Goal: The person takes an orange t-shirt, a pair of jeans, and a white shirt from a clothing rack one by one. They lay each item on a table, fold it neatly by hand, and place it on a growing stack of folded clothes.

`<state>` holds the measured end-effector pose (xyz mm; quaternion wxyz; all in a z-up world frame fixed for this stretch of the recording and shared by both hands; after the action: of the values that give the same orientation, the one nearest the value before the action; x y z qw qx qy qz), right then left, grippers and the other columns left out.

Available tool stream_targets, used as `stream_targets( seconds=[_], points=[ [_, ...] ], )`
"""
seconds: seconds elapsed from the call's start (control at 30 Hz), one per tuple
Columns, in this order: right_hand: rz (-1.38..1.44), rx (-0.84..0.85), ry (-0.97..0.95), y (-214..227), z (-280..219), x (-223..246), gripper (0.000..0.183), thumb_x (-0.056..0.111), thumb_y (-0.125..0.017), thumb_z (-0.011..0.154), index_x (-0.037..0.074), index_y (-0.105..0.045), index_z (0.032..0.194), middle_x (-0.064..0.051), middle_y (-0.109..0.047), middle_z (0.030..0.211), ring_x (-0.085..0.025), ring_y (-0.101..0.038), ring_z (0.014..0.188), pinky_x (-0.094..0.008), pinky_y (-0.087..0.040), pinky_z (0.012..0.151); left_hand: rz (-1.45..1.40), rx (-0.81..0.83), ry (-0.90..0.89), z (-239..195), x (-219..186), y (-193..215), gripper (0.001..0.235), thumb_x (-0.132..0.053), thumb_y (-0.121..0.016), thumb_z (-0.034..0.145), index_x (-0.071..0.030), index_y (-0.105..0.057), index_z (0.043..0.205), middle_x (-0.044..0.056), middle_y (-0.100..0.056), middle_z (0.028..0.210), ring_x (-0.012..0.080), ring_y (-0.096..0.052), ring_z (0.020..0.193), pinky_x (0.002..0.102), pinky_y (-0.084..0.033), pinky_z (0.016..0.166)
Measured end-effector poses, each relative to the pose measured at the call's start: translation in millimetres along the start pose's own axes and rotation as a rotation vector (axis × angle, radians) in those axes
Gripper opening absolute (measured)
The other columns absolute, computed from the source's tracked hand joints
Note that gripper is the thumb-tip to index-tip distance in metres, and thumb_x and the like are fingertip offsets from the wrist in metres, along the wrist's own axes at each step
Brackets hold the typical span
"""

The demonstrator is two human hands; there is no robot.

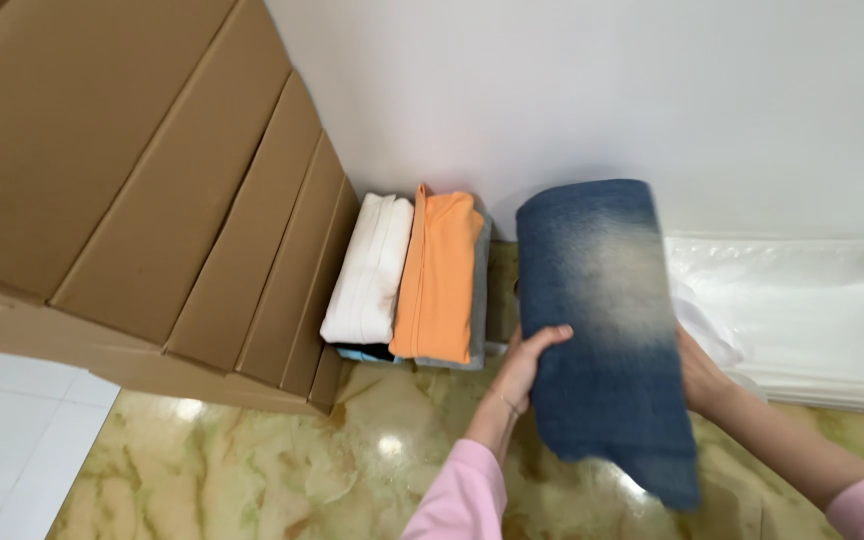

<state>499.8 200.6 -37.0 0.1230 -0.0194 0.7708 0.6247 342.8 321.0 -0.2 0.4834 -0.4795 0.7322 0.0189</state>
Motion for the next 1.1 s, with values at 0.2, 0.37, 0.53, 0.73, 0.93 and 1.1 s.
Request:
stream_targets(
  seconds=[0.2,0.37,0.53,0.73,0.93,1.1],
  points=[
    [0.164,-0.088,-0.304,-17.5,-33.7,-59.8,0.026,0.006,-0.061,0.092,0.023,-0.080,0.099,0.005,-0.069,0.113,-0.021,-0.056,0.114,-0.041,-0.042,0.099,0.236,-0.197,-0.019,24.1,-28.3,49.9,0.085,-0.033,-0.082,0.060,-0.015,-0.064,0.141,0.007,-0.076,0.129,0.0196,-0.072,0.114,0.032,-0.059,0.096],
    [0.145,-0.410,-0.491,-37.4,-53.6,-114.8,0.030,0.002,-0.069,0.081,0.022,-0.082,0.100,0.001,-0.072,0.115,-0.028,-0.058,0.113,-0.041,-0.049,0.093,0.400,-0.191,0.023,18.2,-21.6,55.9,0.090,-0.032,-0.080,0.060,-0.017,-0.059,0.146,0.006,-0.073,0.134,0.0198,-0.069,0.119,0.031,-0.057,0.099],
    [0.110,-0.378,-0.455,-33.3,-64.1,-109.1,0.033,0.002,-0.066,0.082,0.022,-0.081,0.104,0.001,-0.069,0.112,-0.032,-0.058,0.115,-0.046,-0.047,0.092,0.328,-0.202,-0.012,21.0,-29.2,45.6,0.089,-0.029,-0.079,0.063,-0.015,-0.057,0.148,0.007,-0.071,0.137,0.0223,-0.069,0.122,0.034,-0.057,0.101],
    [0.172,0.224,-0.670,-16.0,-73.4,-88.6,0.042,0.032,-0.048,0.098,0.038,-0.058,0.139,0.000,-0.056,0.142,-0.027,-0.054,0.138,-0.067,-0.018,0.133,0.407,-0.379,-0.205,63.8,-6.7,68.6,0.088,-0.029,-0.085,0.058,-0.011,-0.063,0.141,0.006,-0.074,0.134,0.0191,-0.072,0.119,0.028,-0.056,0.104],
    [0.301,0.040,-0.686,81.6,-33.7,-68.1,0.053,0.054,-0.067,0.088,0.040,-0.061,0.140,-0.012,-0.041,0.166,-0.034,-0.040,0.152,-0.059,-0.024,0.130,1.384,-0.524,-0.935,-28.4,-15.8,-27.6,0.060,-0.014,-0.057,0.099,0.001,-0.041,0.155,0.032,-0.033,0.162,0.0543,-0.030,0.148,0.062,-0.037,0.118],
    [0.276,0.167,-0.300,40.1,50.9,-3.7,0.099,0.006,-0.068,0.088,0.013,-0.008,0.167,-0.008,-0.012,0.174,-0.025,-0.008,0.161,-0.051,-0.005,0.132,1.904,-0.167,-0.725,-23.5,32.1,-75.5,0.101,-0.053,-0.075,0.067,-0.026,-0.037,0.158,0.021,0.004,0.176,0.0550,-0.004,0.155,0.077,-0.002,0.118]
  ],
)
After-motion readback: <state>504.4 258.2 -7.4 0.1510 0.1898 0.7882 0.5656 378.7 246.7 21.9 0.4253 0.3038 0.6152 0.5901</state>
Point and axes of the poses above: each hand's wrist, its own z-axis towards the middle knuckle, its own y-axis out of the back of the hand, x = y × z, the point moved 9 cm from there along z, towards the middle knuckle
